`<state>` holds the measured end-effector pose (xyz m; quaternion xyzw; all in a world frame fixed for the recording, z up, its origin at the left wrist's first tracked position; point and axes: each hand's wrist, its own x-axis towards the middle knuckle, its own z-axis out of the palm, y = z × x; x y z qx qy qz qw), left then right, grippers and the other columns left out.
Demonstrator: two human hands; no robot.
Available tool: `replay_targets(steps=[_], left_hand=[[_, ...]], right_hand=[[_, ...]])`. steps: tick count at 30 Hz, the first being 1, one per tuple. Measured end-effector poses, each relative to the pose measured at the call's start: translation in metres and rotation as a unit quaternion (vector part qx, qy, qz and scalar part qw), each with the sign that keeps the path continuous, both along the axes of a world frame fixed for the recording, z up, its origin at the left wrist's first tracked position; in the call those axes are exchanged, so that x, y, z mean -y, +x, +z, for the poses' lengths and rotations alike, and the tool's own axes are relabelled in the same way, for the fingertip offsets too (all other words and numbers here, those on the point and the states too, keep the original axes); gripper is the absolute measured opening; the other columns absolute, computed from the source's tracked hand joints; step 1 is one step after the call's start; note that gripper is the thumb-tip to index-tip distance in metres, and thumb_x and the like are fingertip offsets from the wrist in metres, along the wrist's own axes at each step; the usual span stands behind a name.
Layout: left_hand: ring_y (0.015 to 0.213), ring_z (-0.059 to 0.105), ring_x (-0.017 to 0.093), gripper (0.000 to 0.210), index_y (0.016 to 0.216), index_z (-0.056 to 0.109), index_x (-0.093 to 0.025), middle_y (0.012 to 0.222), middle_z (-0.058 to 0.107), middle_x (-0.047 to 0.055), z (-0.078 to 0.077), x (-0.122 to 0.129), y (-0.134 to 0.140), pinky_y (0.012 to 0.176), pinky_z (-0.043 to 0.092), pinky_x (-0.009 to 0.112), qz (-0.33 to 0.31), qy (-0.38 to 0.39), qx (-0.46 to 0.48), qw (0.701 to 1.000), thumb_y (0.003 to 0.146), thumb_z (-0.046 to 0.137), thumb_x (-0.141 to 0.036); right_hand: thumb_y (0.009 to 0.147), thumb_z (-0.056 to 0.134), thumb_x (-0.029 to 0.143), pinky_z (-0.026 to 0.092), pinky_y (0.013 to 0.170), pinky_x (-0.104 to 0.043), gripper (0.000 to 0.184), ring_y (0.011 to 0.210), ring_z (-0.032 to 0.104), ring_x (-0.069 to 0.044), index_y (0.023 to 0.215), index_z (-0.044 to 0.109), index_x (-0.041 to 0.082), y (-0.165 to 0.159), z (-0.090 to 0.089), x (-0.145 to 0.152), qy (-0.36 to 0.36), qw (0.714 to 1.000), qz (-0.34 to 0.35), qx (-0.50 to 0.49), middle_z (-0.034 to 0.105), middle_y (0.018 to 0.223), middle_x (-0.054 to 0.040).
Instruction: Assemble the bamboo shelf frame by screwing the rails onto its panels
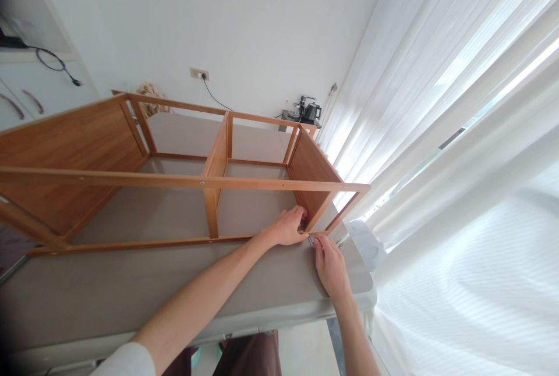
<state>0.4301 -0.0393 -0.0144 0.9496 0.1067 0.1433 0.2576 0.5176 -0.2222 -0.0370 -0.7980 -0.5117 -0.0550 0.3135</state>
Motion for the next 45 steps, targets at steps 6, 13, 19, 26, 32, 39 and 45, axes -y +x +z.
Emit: replay_targets(steps=[6,13,19,26,32,39,45], left_hand=[[0.104,0.061,0.025,0.040,0.107,0.046,-0.021,0.117,0.060,0.009,0.002,0.000,-0.001,0.087,0.046,0.036,-0.001,-0.006,-0.001,1.000,0.078,0.064,-0.042],[0.106,0.061,0.025,0.040,0.108,0.045,-0.022,0.118,0.059,0.009,0.002,0.001,0.000,0.089,0.046,0.037,0.004,-0.003,-0.010,1.000,0.079,0.064,-0.041],[0.103,0.061,0.026,0.041,0.107,0.046,-0.021,0.117,0.060,0.009,-0.001,0.001,0.002,0.086,0.046,0.037,0.002,-0.007,0.010,1.000,0.077,0.066,-0.040],[0.103,0.062,0.026,0.041,0.108,0.047,-0.021,0.116,0.060,0.009,-0.001,0.001,0.002,0.087,0.046,0.038,0.003,-0.011,0.011,1.000,0.077,0.065,-0.040],[0.104,0.062,0.027,0.040,0.108,0.046,-0.021,0.117,0.060,0.009,0.001,0.001,0.001,0.087,0.046,0.038,0.003,-0.013,0.002,1.000,0.078,0.064,-0.040],[0.104,0.063,0.027,0.040,0.107,0.045,-0.021,0.118,0.060,0.009,0.002,0.001,0.000,0.088,0.046,0.037,0.003,-0.017,-0.001,1.000,0.078,0.064,-0.041],[0.104,0.063,0.026,0.040,0.108,0.046,-0.021,0.118,0.060,0.009,0.004,0.001,0.000,0.088,0.047,0.037,0.004,-0.014,-0.007,1.000,0.078,0.066,-0.040]], right_hand=[[0.102,0.035,0.034,0.047,0.080,-0.033,0.027,0.090,0.062,-0.021,0.101,0.059,0.022,-0.001,0.002,-0.001,0.001,1.000,0.016,0.011,0.067,0.095,-0.0057],[0.101,0.036,0.041,0.048,0.076,-0.033,0.030,0.082,0.064,-0.021,0.098,0.060,0.023,-0.004,0.007,-0.001,-0.001,1.000,-0.007,-0.014,0.069,0.089,-0.0050],[0.098,0.042,0.049,0.046,0.066,-0.030,0.033,0.067,0.063,-0.019,0.091,0.061,0.023,0.003,0.009,0.000,-0.005,0.996,-0.064,-0.066,0.072,0.082,-0.0036],[0.094,0.045,0.052,0.047,0.063,-0.032,0.036,0.063,0.068,-0.022,0.077,0.059,0.024,0.008,0.007,-0.003,-0.011,0.987,-0.120,-0.110,0.071,0.067,-0.0028],[0.094,0.044,0.052,0.047,0.063,-0.032,0.036,0.063,0.068,-0.022,0.076,0.057,0.025,0.008,0.009,-0.002,-0.014,0.985,-0.117,-0.128,0.070,0.066,-0.0020],[0.097,0.040,0.051,0.045,0.058,-0.031,0.038,0.059,0.063,-0.021,0.073,0.051,0.025,0.010,0.008,-0.001,-0.003,0.988,-0.103,-0.118,0.065,0.061,-0.0010],[0.101,0.035,0.044,0.043,0.066,-0.032,0.032,0.069,0.060,-0.021,0.081,0.050,0.024,0.003,0.002,-0.001,-0.003,0.997,-0.074,-0.016,0.061,0.073,-0.0022]])
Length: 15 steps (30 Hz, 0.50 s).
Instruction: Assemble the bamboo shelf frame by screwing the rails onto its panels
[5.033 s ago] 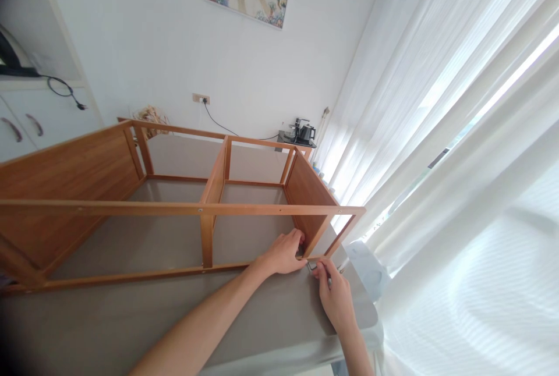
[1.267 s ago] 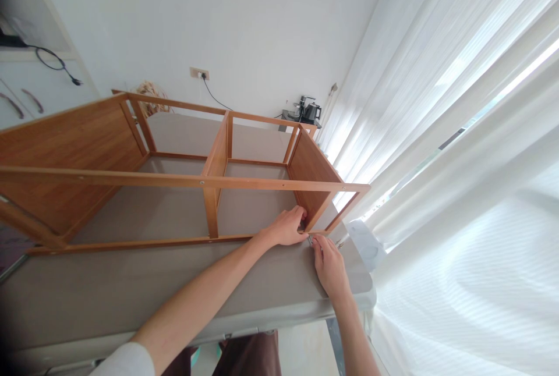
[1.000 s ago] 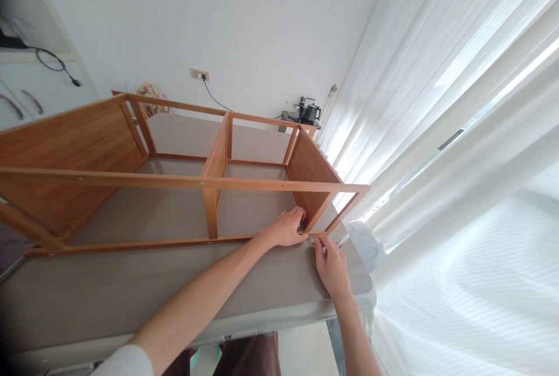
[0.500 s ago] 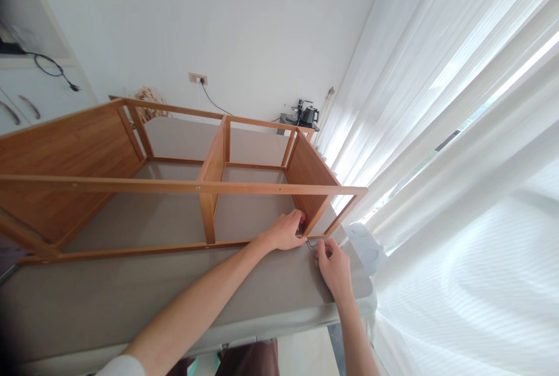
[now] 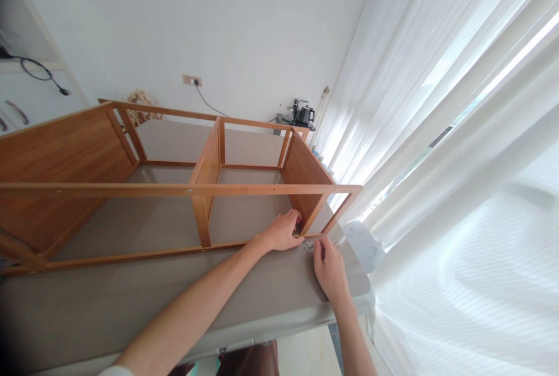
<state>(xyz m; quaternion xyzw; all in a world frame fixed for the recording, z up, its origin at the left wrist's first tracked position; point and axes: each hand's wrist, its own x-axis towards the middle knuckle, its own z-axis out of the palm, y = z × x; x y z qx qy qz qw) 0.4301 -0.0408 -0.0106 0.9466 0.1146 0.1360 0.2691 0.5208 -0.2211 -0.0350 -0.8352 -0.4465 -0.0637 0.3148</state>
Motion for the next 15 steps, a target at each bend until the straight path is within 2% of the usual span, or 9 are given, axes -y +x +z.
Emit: replay_targets(steps=[4,15], left_hand=[[0.105,0.063,0.026,0.039,0.108,0.046,-0.022,0.117,0.060,0.009,0.0027,0.0009,-0.0019,0.090,0.047,0.037,0.003,-0.004,-0.009,1.000,0.079,0.065,-0.040],[0.102,0.063,0.025,0.038,0.106,0.045,-0.022,0.116,0.060,0.008,-0.0020,0.0001,-0.0006,0.087,0.047,0.036,0.000,0.004,0.009,1.000,0.079,0.065,-0.041]], right_hand=[[0.102,0.032,0.038,0.043,0.071,-0.033,0.028,0.079,0.058,-0.022,0.083,0.048,0.024,-0.0009,-0.0042,-0.0007,0.005,0.998,0.023,0.050,0.060,0.079,-0.0041],[0.102,0.034,0.034,0.041,0.072,-0.033,0.025,0.080,0.054,-0.022,0.082,0.046,0.025,-0.0024,-0.0026,-0.0013,0.002,0.998,0.039,0.053,0.057,0.077,-0.0025]])
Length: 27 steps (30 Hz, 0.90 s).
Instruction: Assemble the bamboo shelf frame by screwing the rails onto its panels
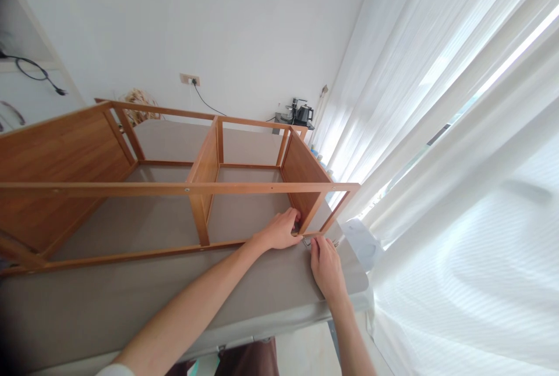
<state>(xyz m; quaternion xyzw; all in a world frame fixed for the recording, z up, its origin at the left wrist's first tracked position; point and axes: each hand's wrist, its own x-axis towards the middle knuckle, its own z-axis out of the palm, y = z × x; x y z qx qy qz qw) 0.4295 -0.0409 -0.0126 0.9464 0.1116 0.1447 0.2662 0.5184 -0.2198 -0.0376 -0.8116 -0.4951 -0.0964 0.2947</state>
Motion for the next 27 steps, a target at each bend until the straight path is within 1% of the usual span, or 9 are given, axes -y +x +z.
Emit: replay_targets(steps=[8,16,22,27], left_hand=[[0.099,0.063,0.025,0.040,0.106,0.046,-0.020,0.114,0.061,0.009,-0.0028,-0.0011,0.0014,0.083,0.048,0.036,-0.002,0.003,0.014,1.000,0.077,0.065,-0.041],[0.103,0.063,0.026,0.040,0.107,0.046,-0.021,0.116,0.061,0.009,-0.0034,-0.0003,0.0016,0.087,0.047,0.037,0.002,-0.008,0.008,1.000,0.078,0.066,-0.040],[0.101,0.064,0.027,0.041,0.107,0.047,-0.021,0.115,0.061,0.009,-0.0047,-0.0010,0.0025,0.085,0.048,0.038,0.001,-0.006,0.015,1.000,0.077,0.067,-0.041],[0.098,0.064,0.026,0.040,0.106,0.047,-0.021,0.113,0.061,0.009,-0.0055,-0.0014,0.0023,0.083,0.048,0.037,0.000,-0.001,0.026,1.000,0.077,0.066,-0.040]], right_hand=[[0.102,0.034,0.035,0.041,0.072,-0.034,0.026,0.078,0.054,-0.021,0.083,0.047,0.024,-0.0011,0.0000,0.0007,0.003,1.000,-0.004,-0.002,0.057,0.077,-0.0027],[0.102,0.035,0.035,0.041,0.073,-0.033,0.026,0.081,0.055,-0.021,0.084,0.049,0.024,-0.0004,0.0006,0.0005,0.002,1.000,0.007,-0.005,0.058,0.078,-0.0023],[0.103,0.035,0.037,0.040,0.075,-0.033,0.028,0.080,0.055,-0.021,0.082,0.050,0.024,-0.0033,0.0043,0.0008,0.002,1.000,0.015,-0.005,0.058,0.077,-0.0025],[0.102,0.037,0.039,0.042,0.074,-0.032,0.028,0.077,0.058,-0.020,0.084,0.053,0.024,-0.0035,0.0047,0.0004,0.009,1.000,0.005,-0.029,0.061,0.076,-0.0024]])
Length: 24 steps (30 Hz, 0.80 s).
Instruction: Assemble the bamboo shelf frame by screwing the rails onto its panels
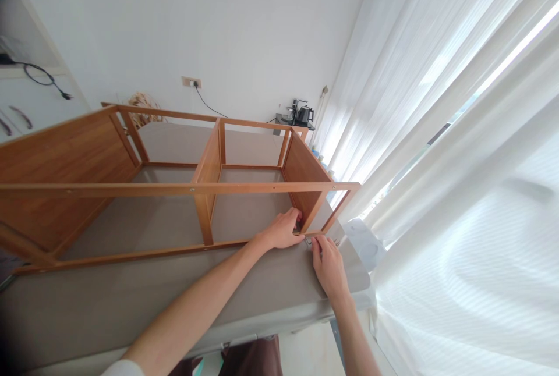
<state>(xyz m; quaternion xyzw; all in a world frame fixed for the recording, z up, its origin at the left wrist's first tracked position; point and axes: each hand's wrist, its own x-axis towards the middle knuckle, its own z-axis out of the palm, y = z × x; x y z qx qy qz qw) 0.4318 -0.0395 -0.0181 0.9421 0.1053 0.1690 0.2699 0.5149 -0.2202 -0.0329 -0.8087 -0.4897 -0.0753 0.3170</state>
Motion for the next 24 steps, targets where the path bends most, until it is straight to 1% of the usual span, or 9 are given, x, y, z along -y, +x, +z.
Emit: replay_targets(steps=[4,9,14,17,24], left_hand=[[0.097,0.065,0.025,0.039,0.106,0.047,-0.020,0.115,0.061,0.009,0.001,0.000,-0.001,0.082,0.048,0.037,-0.004,-0.002,0.000,1.000,0.077,0.065,-0.039],[0.099,0.064,0.025,0.040,0.107,0.047,-0.021,0.115,0.061,0.008,-0.001,0.000,0.000,0.083,0.048,0.036,-0.006,-0.014,-0.005,1.000,0.078,0.066,-0.040],[0.101,0.064,0.025,0.044,0.109,0.047,-0.021,0.115,0.061,0.007,-0.003,-0.001,0.002,0.085,0.047,0.037,-0.006,-0.030,-0.012,0.999,0.077,0.068,-0.042],[0.098,0.065,0.024,0.044,0.108,0.047,-0.021,0.114,0.061,0.007,-0.003,-0.002,0.002,0.085,0.047,0.036,-0.008,-0.040,-0.012,0.999,0.076,0.069,-0.042],[0.089,0.065,0.021,0.045,0.108,0.046,-0.021,0.113,0.061,0.006,-0.004,-0.003,0.003,0.083,0.048,0.035,-0.012,-0.044,-0.005,0.999,0.075,0.069,-0.041]], right_hand=[[0.099,0.041,0.045,0.043,0.068,-0.029,0.030,0.068,0.061,-0.018,0.085,0.056,0.024,0.004,-0.001,0.001,-0.002,0.997,-0.028,-0.070,0.066,0.072,-0.0002],[0.097,0.043,0.053,0.043,0.065,-0.029,0.037,0.064,0.063,-0.018,0.077,0.054,0.024,0.009,0.005,0.003,-0.017,0.989,-0.056,-0.139,0.068,0.067,0.0005],[0.095,0.044,0.056,0.041,0.061,-0.029,0.042,0.059,0.061,-0.018,0.072,0.056,0.023,0.009,0.008,0.002,-0.026,0.983,-0.082,-0.162,0.069,0.065,-0.0001],[0.094,0.045,0.057,0.041,0.062,-0.029,0.042,0.059,0.061,-0.019,0.073,0.057,0.023,0.009,0.007,0.002,-0.024,0.981,-0.090,-0.171,0.069,0.066,-0.0005],[0.094,0.042,0.057,0.041,0.063,-0.029,0.042,0.061,0.062,-0.019,0.075,0.059,0.023,0.011,0.007,0.001,-0.027,0.979,-0.066,-0.193,0.069,0.067,-0.0013]])
